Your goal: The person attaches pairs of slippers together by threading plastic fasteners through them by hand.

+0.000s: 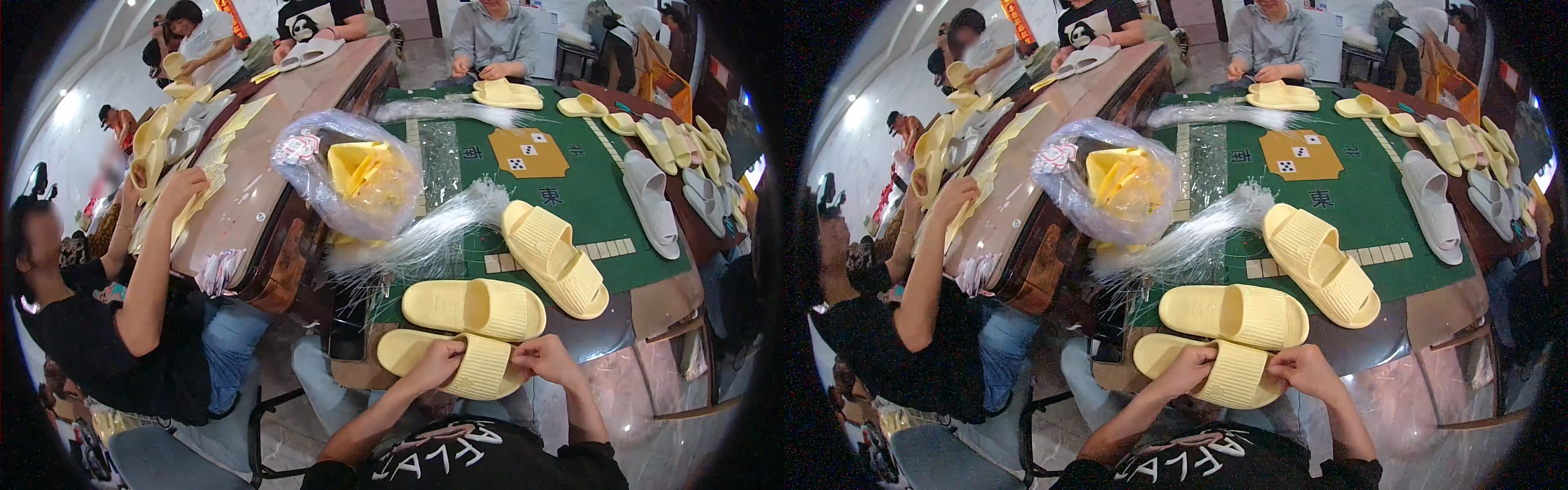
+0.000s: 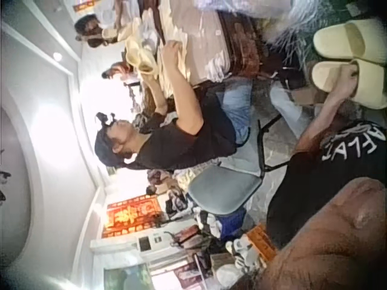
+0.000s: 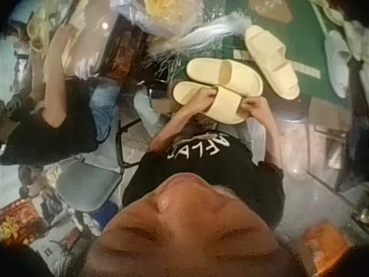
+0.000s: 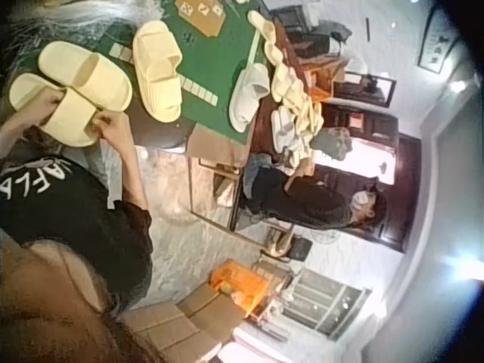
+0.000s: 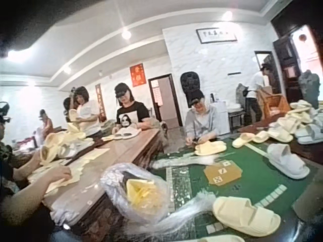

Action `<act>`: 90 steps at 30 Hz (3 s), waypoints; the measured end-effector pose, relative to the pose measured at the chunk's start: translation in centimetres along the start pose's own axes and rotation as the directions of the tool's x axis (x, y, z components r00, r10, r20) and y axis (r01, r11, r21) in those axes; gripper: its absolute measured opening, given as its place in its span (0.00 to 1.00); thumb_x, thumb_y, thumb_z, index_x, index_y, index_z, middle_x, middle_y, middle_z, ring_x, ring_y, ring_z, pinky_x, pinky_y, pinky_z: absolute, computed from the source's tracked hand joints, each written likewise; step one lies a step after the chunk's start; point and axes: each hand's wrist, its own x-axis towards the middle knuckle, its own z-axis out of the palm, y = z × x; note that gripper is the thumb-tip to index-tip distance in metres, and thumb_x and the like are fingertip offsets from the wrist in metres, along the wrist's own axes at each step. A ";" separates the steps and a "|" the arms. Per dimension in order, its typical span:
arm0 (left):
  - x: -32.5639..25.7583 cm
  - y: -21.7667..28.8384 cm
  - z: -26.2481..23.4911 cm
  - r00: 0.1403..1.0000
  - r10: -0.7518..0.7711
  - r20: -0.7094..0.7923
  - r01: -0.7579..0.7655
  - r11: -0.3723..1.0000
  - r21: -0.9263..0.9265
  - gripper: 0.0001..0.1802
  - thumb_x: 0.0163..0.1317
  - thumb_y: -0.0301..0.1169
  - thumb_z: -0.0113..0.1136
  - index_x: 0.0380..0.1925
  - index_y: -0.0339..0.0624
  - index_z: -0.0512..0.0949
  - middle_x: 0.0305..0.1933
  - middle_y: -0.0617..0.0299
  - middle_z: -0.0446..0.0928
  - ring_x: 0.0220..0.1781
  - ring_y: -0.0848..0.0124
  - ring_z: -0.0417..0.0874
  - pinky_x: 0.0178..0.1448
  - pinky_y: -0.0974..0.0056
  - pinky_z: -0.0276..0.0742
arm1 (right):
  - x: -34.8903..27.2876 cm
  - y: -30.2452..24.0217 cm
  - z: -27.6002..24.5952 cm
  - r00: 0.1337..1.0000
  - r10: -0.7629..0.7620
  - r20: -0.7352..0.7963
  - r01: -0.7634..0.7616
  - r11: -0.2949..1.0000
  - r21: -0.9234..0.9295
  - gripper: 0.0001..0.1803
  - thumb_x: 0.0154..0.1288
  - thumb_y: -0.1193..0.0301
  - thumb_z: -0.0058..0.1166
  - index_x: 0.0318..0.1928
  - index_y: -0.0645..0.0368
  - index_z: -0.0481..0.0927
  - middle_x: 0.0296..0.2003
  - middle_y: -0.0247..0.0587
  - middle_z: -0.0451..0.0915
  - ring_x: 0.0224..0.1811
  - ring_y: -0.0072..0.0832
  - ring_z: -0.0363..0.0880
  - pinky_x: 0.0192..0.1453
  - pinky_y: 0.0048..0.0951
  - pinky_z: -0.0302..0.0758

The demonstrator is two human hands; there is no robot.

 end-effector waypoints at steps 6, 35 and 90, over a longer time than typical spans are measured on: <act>-1.9 6.4 0.3 0.810 0.491 -0.319 -0.069 0.621 0.780 0.08 0.55 0.24 0.56 0.35 0.37 0.79 0.34 0.52 0.79 0.35 0.56 0.80 0.37 0.57 0.75 | -1.3 -3.1 0.2 0.818 -0.470 -0.333 0.260 0.818 -0.514 0.03 0.51 0.78 0.57 0.26 0.65 0.77 0.20 0.49 0.76 0.21 0.38 0.77 0.26 0.32 0.73; 6.3 5.2 3.3 0.909 0.340 -0.243 -0.313 0.939 0.142 0.09 0.64 0.30 0.55 0.32 0.33 0.76 0.29 0.66 0.76 0.30 0.82 0.73 0.35 0.75 0.70 | 0.3 -2.0 1.1 0.861 -0.356 -0.363 0.405 0.912 0.068 0.05 0.62 0.76 0.54 0.35 0.67 0.75 0.27 0.36 0.77 0.29 0.18 0.77 0.33 0.18 0.74; 4.8 4.2 4.1 0.840 0.465 -0.279 -0.364 0.865 0.346 0.07 0.63 0.30 0.54 0.35 0.37 0.70 0.27 0.52 0.76 0.28 0.59 0.79 0.30 0.60 0.71 | 2.5 -1.6 2.7 0.834 -0.301 -0.463 0.411 0.898 0.155 0.01 0.58 0.81 0.53 0.30 0.65 0.76 0.24 0.29 0.74 0.24 0.13 0.71 0.28 0.16 0.68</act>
